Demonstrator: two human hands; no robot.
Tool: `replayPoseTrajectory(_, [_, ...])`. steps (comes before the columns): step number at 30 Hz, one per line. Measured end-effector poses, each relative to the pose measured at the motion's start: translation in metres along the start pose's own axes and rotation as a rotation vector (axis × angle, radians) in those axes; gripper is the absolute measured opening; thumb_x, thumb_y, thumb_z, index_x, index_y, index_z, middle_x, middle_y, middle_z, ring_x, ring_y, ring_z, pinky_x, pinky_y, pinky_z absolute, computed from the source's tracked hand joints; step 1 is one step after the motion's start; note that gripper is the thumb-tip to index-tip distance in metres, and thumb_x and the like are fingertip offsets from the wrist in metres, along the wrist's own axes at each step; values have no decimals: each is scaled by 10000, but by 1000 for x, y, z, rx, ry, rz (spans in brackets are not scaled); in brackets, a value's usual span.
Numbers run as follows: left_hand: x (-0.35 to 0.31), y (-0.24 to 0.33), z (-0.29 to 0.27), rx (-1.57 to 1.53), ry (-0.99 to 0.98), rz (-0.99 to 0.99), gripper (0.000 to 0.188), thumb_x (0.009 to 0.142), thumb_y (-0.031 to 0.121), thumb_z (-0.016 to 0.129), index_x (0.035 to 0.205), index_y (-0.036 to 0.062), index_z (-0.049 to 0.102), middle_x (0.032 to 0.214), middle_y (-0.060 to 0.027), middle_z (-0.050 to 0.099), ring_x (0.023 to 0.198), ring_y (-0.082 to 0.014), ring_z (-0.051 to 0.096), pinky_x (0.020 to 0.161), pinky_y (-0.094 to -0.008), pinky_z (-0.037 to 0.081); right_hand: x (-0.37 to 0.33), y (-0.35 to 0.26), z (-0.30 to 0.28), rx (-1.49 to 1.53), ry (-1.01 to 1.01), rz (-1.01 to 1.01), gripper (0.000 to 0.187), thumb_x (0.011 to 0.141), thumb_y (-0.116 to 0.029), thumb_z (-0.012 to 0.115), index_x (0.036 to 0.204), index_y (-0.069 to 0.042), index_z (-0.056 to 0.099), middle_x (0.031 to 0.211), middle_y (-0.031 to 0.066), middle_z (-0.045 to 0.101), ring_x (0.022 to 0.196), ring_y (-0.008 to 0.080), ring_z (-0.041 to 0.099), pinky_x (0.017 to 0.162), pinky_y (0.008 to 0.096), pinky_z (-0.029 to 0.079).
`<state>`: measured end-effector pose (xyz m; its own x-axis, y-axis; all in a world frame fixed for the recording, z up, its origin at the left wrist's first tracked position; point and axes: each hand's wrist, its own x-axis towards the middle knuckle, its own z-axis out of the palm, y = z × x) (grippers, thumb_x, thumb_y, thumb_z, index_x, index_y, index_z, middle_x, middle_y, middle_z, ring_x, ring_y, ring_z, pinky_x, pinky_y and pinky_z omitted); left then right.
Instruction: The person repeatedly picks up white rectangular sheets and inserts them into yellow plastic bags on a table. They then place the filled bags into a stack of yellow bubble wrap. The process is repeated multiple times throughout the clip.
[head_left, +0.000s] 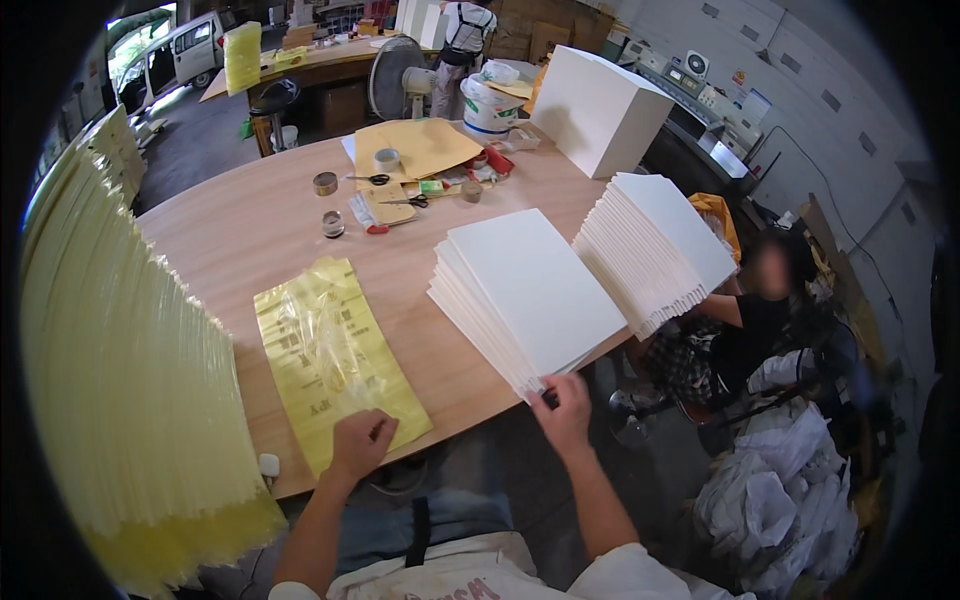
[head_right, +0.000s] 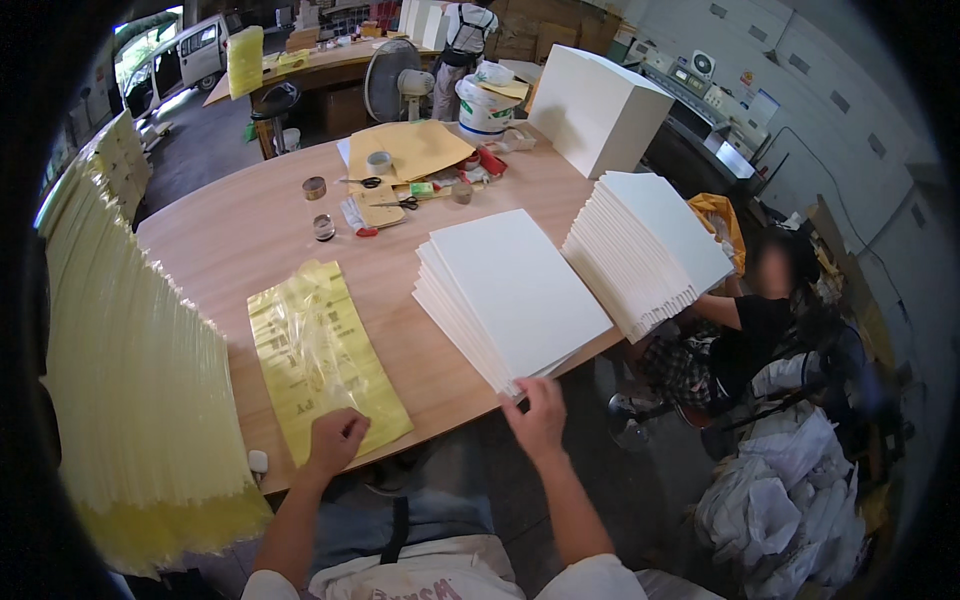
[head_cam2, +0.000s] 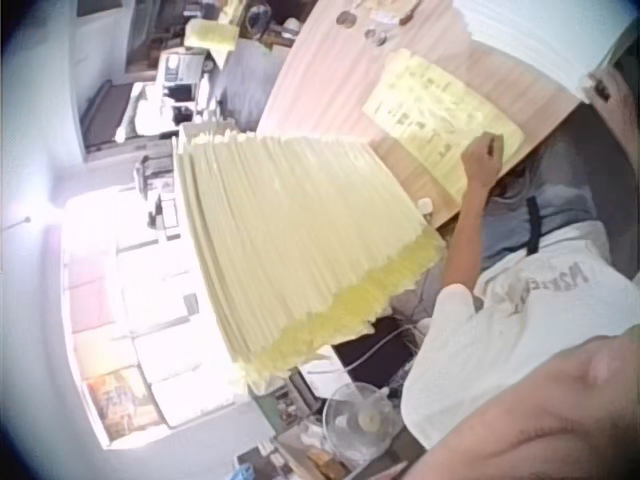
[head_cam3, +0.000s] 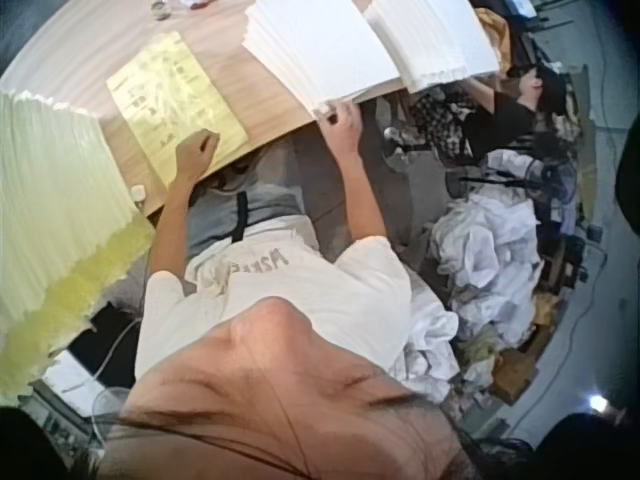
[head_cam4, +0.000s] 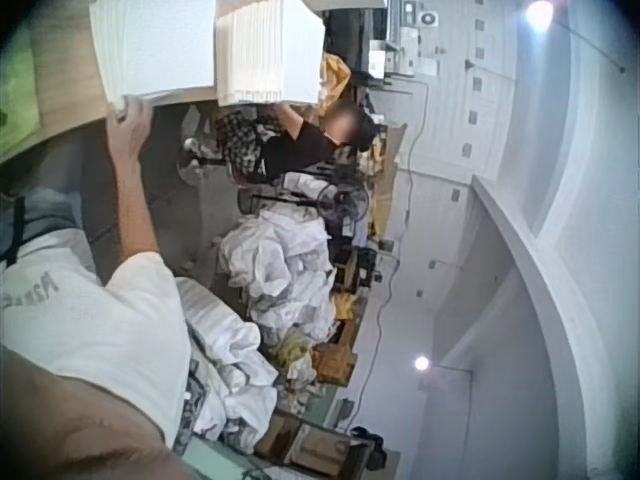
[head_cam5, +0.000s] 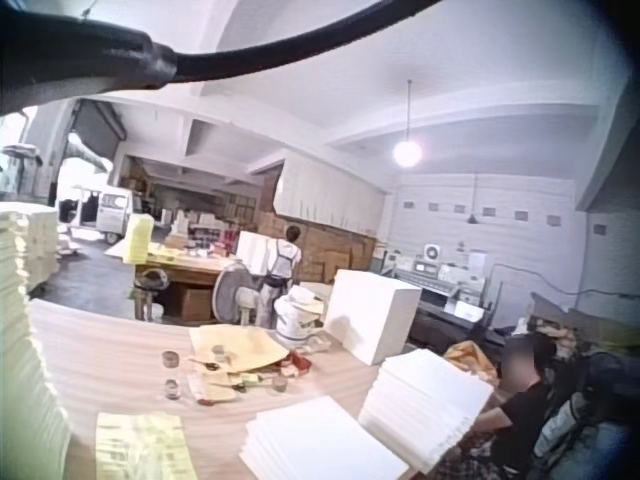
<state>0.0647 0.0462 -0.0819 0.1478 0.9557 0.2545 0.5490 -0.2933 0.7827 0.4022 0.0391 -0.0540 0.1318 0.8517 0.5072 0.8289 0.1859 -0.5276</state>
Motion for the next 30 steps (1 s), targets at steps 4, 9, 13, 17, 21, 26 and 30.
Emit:
replayPoseTrajectory(4, [-11, 8, 22, -21, -131, 12, 204, 838, 244, 695, 765, 55, 677, 644, -119, 616, 572, -277, 611, 537, -361, 472, 44, 12, -17, -164, -157, -193, 405, 687, -163, 797, 1040, -62, 627, 1038, 96, 574, 997, 312, 553, 855, 399, 467])
replayPoseTrajectory(9, [-18, 4, 24, -15, -163, 19, 226, 851, 268, 689, 770, 57, 679, 649, -116, 623, 578, -281, 613, 542, -367, 474, 60, 39, -16, -83, -359, -166, 379, 704, -183, 788, 1035, -67, 646, 1040, 83, 594, 1035, 296, 558, 894, 394, 471])
replayPoseTrajectory(13, [-6, 16, 28, -22, -171, 46, 240, 865, 280, 675, 786, 53, 678, 664, -120, 626, 597, -289, 615, 553, -376, 478, 68, 56, -22, 243, -330, 53, 196, 807, -155, 728, 924, -13, 661, 892, 110, 649, 830, 325, 618, 765, 371, 511])
replayPoseTrajectory(17, [33, 55, 64, -286, -263, -45, 268, 936, 299, 597, 933, 43, 676, 765, -108, 668, 660, -237, 639, 622, -379, 492, 67, 3, -29, 44, -114, -169, 140, 879, -147, 664, 898, -9, 649, 836, 147, 633, 764, 331, 616, 676, 369, 490])
replayPoseTrajectory(21, [69, 22, 97, -1683, -520, -528, 370, 998, 310, 516, 1190, 6, 602, 1052, -52, 685, 843, -199, 652, 734, -345, 523, 28, -53, -58, 411, -547, -104, 152, 884, -163, 668, 954, -28, 688, 933, 128, 690, 878, 279, 666, 787, 336, 507])
replayPoseTrajectory(26, [30, 31, 74, -1125, -438, -756, 430, 963, 241, 566, 1292, -34, 528, 1150, -128, 640, 1072, -211, 607, 928, -363, 487, -54, 65, -63, 301, -217, 573, 370, 1015, -347, 497, 1106, -22, 648, 885, 74, 677, 876, 147, 630, 783, 284, 493])
replayPoseTrajectory(30, [0, 2, 29, -754, -448, -544, 471, 967, 286, 547, 1295, -50, 515, 1199, -171, 618, 1105, -259, 595, 948, -372, 464, -89, 47, -6, 1159, -584, 1054, 505, 998, -360, 503, 1349, 2, 470, 1200, 154, 616, 1086, 254, 610, 907, 362, 497])
